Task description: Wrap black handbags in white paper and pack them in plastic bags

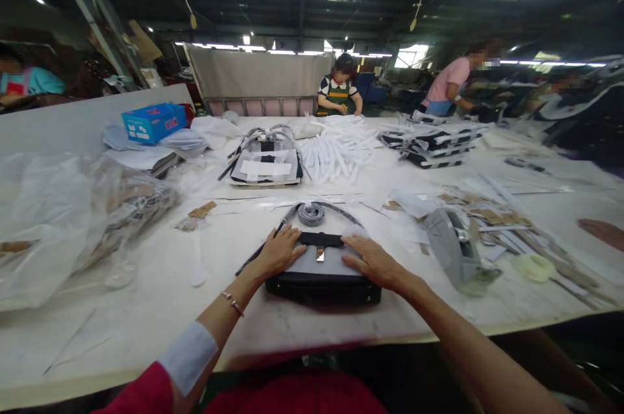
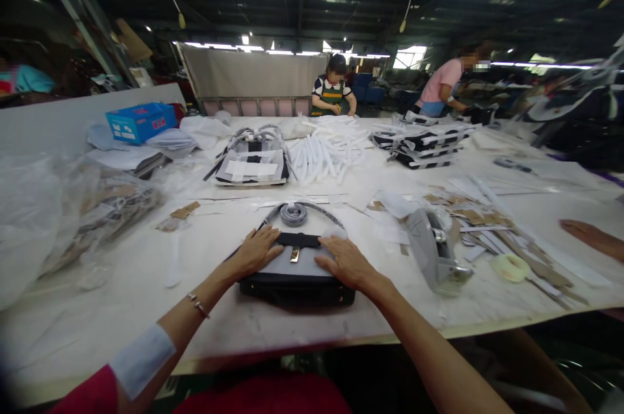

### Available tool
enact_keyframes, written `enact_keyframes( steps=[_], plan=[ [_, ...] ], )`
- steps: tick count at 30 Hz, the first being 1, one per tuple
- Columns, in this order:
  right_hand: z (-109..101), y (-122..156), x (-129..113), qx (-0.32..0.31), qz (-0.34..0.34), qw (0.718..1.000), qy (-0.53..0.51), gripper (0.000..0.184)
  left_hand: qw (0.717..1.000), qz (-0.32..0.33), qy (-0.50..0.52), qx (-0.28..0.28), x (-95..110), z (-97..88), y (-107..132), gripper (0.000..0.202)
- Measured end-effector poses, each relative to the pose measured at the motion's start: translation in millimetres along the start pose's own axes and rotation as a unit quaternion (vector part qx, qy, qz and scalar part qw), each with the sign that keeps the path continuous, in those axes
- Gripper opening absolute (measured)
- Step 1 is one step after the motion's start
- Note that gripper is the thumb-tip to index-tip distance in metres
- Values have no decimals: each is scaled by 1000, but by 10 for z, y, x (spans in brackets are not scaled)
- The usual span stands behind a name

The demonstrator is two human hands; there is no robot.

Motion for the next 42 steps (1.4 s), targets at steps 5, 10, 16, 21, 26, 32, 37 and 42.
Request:
enact_keyframes(
  steps=[5,10,16,21,26,32,37,42],
  plan=[
    [-84,99,-210,41,-57,997,24,55,999,24,3,33,-7,-225,42,41],
    [85,217,-440,42,-115,991,60,62,983,169,67,-20,140,-432,291,52],
    [68,185,-430,28,-114,987,109,56,985,173,20,-15,201,-227,540,76],
    [-46,49,-445,-1,-107,982,156,74,992,123,29,-2,297,-226,549,75],
    [150,21,-470,6,-90,982,165,64,993,94,-74,-23,545,-311,397,77],
    [698,67,-439,144,-49,961,232,43,973,190,-128,7,469,-24,212,13],
    [560,72,-378,126,-105,959,229,52,956,221,-141,133,283,294,403,39],
    [172,51,-307,32,-144,970,193,67,958,185,-154,155,63,376,513,60]
  ],
)
Point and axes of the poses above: each hand's wrist, its own y-axis away from the middle knuckle, its own z-axis out of the palm, x = y × z, the point moved 1 cm from there along -y, towards the middle knuckle
